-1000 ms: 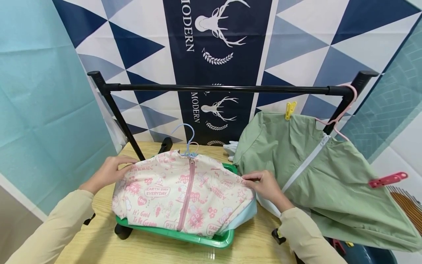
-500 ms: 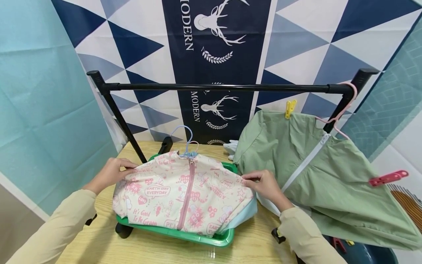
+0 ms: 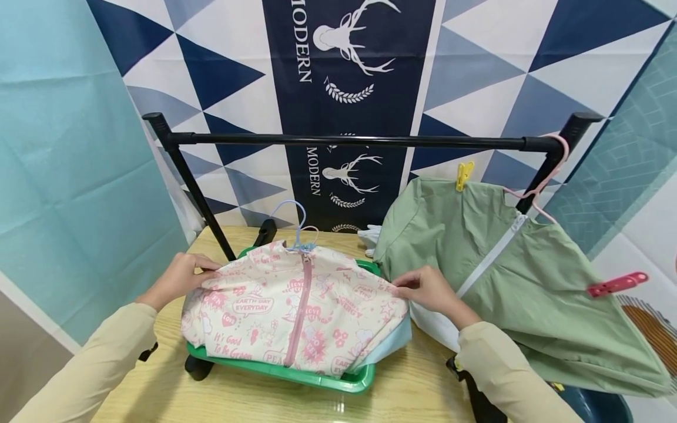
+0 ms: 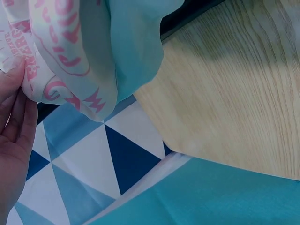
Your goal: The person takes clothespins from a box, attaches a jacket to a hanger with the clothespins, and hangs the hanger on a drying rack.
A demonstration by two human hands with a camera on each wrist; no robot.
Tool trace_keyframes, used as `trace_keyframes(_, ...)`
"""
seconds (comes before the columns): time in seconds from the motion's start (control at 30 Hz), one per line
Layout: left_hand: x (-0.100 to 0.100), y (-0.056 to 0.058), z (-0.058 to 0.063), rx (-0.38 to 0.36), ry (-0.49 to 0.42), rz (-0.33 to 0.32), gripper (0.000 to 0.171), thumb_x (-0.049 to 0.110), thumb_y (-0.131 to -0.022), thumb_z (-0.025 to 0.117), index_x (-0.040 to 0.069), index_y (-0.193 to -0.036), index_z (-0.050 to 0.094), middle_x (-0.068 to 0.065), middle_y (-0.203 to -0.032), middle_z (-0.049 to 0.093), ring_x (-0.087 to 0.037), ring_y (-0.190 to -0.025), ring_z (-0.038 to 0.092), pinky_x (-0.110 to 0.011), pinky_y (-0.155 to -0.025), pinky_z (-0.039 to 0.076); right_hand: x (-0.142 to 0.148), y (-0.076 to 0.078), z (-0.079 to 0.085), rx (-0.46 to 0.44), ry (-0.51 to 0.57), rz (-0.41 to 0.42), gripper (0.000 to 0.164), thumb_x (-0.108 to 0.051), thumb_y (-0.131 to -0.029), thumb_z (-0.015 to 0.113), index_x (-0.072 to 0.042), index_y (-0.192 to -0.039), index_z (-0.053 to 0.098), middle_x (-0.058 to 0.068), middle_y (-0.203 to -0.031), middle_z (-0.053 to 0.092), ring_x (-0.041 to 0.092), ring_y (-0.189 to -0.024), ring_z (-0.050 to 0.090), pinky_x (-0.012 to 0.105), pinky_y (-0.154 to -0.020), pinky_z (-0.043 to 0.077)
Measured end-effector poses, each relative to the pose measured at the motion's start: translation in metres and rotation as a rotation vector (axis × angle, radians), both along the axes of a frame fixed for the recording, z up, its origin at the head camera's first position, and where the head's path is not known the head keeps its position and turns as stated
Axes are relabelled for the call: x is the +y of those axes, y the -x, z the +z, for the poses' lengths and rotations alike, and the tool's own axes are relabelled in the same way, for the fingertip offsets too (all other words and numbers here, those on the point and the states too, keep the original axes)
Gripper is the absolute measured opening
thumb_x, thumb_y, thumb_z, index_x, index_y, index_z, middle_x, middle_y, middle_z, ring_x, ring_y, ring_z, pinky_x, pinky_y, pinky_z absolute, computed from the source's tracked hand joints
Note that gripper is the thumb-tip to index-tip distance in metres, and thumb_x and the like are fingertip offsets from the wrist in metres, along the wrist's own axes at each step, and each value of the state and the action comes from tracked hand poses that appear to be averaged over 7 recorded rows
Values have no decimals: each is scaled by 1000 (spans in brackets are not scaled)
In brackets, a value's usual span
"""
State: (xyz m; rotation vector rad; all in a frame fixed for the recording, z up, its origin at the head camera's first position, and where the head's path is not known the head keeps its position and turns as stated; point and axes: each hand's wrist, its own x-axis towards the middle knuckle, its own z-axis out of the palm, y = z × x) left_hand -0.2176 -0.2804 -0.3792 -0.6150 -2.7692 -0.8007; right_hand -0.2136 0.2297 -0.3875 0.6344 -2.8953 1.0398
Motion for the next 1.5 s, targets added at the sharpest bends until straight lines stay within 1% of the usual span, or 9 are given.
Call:
trace_keyframes(0.17,-1,-1,-1,-21,9,21,16,1,-82,72,1,-97,77,-14,-93,76,-25,-82,70,-31,-69,57,6,4,10,-2,-93,111,13,-23,-84,74,-12,-89,78,1,-82,76,-6,-67,62,18,-60,51)
trace_keyframes(0.4,-4,-3,-4,-21,27,44,16,1,-81,72,2,-96,77,-13,-90,76,-23,-80,70,-30,-67,56,8,4,37,-85,-238,309,13,-21,-85,72,-11,-90,77,-3,-81,75,-8,-68,60,17,-61,51)
trace_keyframes(0.57,-6,-4,-4,-26,35,58,15,2,-82,72,1,-96,77,-14,-90,75,-25,-81,70,-36,-70,58,8,1,58,-112,-332,354,15,-24,-87,70,-12,-93,77,-4,-85,75,-3,-75,64,18,-65,52)
trace_keyframes(0.7,-11,-7,-1,-7,54,71,15,1,-81,73,2,-95,77,-13,-88,75,-24,-79,70,-36,-69,58,9,0,71,-100,-378,363,17,-25,-88,69,-11,-93,78,-2,-87,76,4,-77,69,21,-67,55)
trace_keyframes(0.93,-16,-13,-1,-17,73,90,15,2,-81,73,2,-95,77,-12,-85,75,-22,-75,68,-26,-63,53,24,-5,103,-66,-416,311,21,-28,-88,68,-10,-94,78,1,-86,77,7,-75,70,22,-65,56)
trace_keyframes(1.17,-12,-13,-5,-25,63,74,15,3,-81,73,1,-95,77,-13,-86,75,-25,-78,69,-37,-68,57,51,-19,136,-68,-518,240,30,-30,-88,68,-5,-104,74,2,-93,76,9,-80,71,23,-67,57)
trace_keyframes(1.3,-9,-11,-5,-12,67,65,14,3,-81,73,2,-94,78,-13,-86,75,-24,-77,69,-32,-65,56,66,-31,149,-30,-571,173,34,-30,-87,69,-4,-108,72,0,-94,76,5,-80,71,21,-66,56)
trace_keyframes(1.37,-8,-10,-5,-8,69,63,14,4,-81,73,2,-94,78,-12,-85,75,-22,-75,69,-27,-63,54,72,-37,154,-15,-604,113,34,-30,-86,70,-6,-109,72,-2,-93,76,2,-77,69,20,-65,55)
trace_keyframes(1.5,-6,-8,-5,-15,65,56,14,4,-81,74,2,-94,78,-12,-84,75,-20,-72,67,-20,-60,50,85,-47,165,49,-681,17,31,-30,-84,72,-7,-106,74,0,-90,76,-1,-68,66,20,-60,54)
